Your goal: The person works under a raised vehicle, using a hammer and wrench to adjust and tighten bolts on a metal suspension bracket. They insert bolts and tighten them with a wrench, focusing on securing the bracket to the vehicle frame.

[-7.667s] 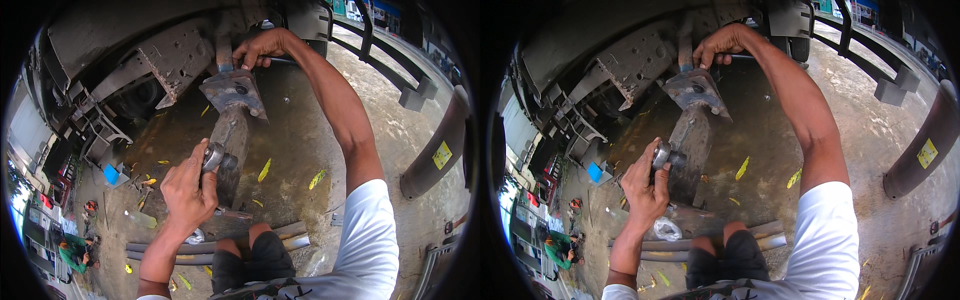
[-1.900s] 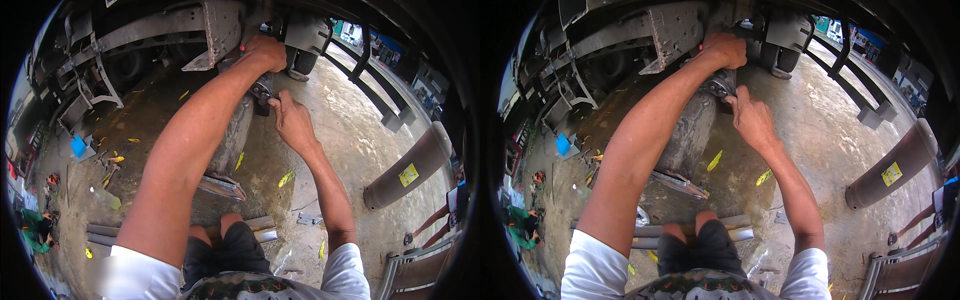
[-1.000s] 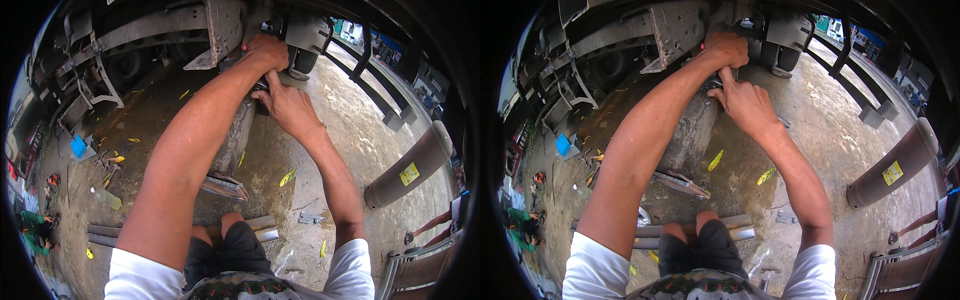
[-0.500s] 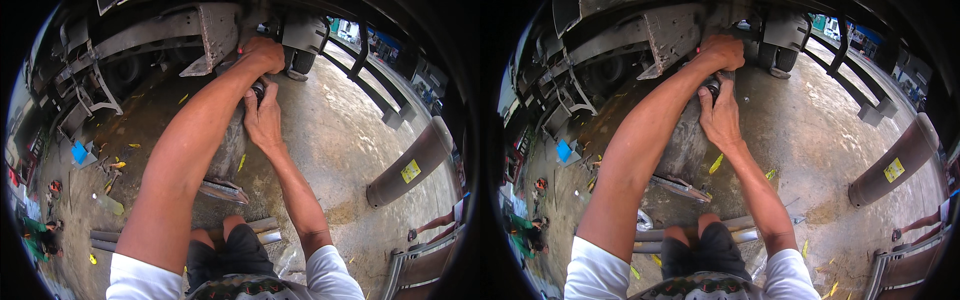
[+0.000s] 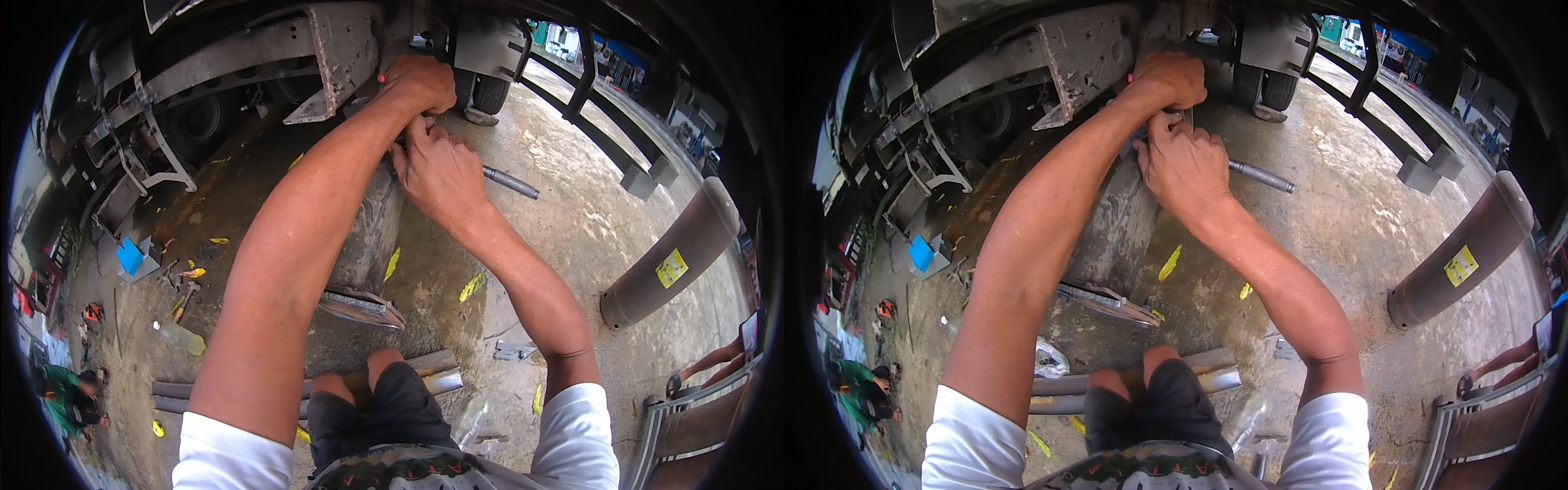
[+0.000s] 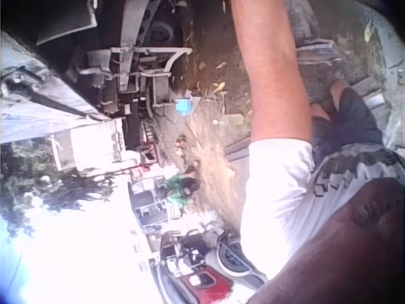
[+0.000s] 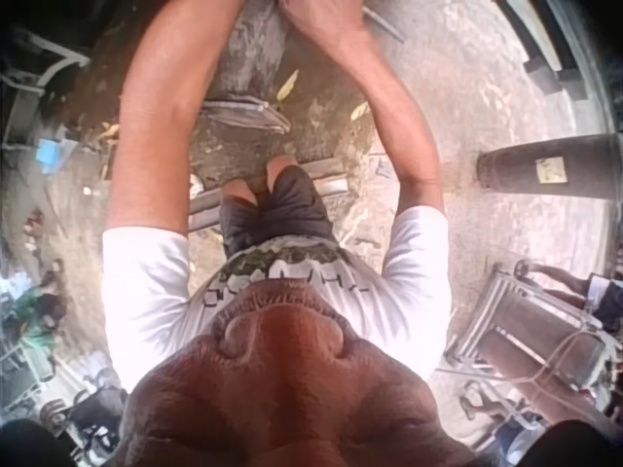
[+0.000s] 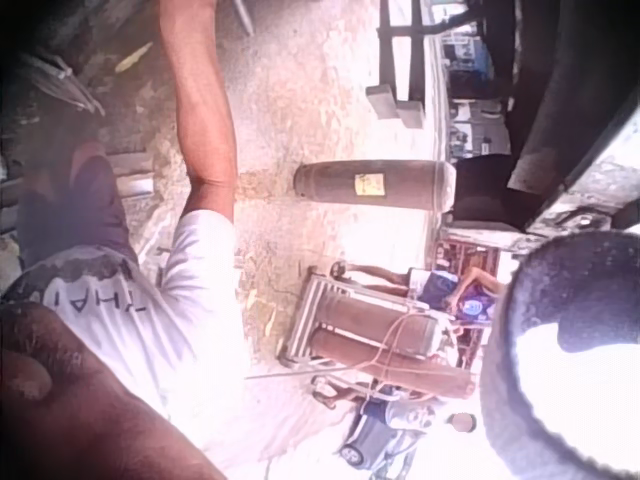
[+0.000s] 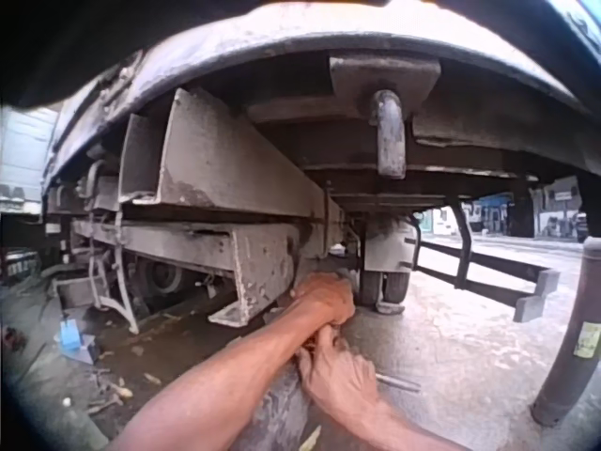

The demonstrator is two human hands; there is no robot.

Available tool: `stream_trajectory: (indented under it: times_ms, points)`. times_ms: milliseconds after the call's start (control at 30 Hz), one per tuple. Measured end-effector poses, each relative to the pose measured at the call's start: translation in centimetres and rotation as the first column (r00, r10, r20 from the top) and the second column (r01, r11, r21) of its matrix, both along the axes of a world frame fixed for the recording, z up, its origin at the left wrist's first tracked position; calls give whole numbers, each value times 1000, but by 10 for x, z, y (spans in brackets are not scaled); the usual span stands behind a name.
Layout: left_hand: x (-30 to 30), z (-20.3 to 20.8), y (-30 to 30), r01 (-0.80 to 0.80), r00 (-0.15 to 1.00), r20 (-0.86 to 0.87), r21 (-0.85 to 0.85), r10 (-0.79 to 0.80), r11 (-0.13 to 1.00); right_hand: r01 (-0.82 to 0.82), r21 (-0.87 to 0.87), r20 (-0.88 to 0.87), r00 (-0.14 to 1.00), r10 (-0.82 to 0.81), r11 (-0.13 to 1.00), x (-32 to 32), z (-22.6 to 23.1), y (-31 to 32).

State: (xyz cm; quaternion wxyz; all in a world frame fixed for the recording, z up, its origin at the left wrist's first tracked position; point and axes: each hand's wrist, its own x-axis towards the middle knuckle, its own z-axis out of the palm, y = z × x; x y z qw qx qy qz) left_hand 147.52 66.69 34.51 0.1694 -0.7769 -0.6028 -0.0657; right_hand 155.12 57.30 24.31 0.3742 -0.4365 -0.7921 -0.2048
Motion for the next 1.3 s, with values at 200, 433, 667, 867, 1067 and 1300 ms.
stream_trajectory:
  times_ms: [200,433,667,867,1067,1300]
  points:
    - [8,0,1,40,999,27,44,-41,998,-253,-183,-609,788,92,950,-21,-21,6]
    - [-1,-4,4,13,1000,9,19,-13,1000,60,341,245,958,-151,938,7,12,2]
    - [8,0,5,23,1000,-1,12,-23,1000,-186,-322,-524,851,-11,928,-8,-11,-5]
    - [2,-2,6,-11,1000,6,-7,11,1000,-7,-152,-52,999,-1,988,6,11,-6]
    - [4,1,1,13,1000,4,2,-13,1000,90,-67,-106,990,-97,994,0,5,-5]
    - [2,-4,7,33,999,-18,49,-32,998,-85,-258,-286,958,8,962,2,2,0]
